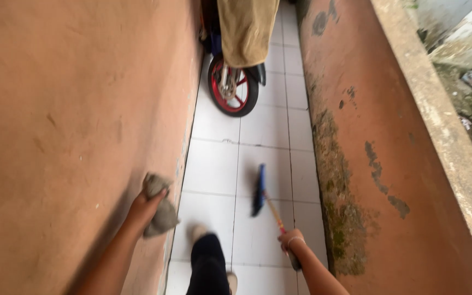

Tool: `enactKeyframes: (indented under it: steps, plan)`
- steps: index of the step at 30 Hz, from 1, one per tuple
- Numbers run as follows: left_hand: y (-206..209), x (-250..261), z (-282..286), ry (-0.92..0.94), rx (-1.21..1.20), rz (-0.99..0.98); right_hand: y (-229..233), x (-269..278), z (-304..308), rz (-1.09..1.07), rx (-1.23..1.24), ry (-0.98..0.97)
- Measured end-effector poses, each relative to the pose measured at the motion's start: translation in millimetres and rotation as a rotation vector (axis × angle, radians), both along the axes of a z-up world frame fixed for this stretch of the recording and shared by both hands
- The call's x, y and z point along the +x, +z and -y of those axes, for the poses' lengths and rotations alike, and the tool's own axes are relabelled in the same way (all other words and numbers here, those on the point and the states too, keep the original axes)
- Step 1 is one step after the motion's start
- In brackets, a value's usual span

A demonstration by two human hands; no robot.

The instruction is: Sweep the floor in a narrow corridor with a motorcycle parked.

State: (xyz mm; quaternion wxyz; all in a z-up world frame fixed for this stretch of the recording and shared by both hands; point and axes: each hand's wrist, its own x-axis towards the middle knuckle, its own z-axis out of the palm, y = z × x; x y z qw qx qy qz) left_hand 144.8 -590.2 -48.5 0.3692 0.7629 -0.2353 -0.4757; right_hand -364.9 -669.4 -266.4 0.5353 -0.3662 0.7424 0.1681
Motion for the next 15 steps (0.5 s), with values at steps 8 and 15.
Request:
enactKeyframes:
  steps: [8,15]
  plan:
    - [-12.3,-22.2,132.8,-0.059,-0.11,-0.151,81.8,80.6,51.9,0.226,-0.152,-0.411]
    - [5.7,18.5,252.2,-0.067,-0.152,-0.187,76.3,227.8,149.7,0.283,0.132,-0.149]
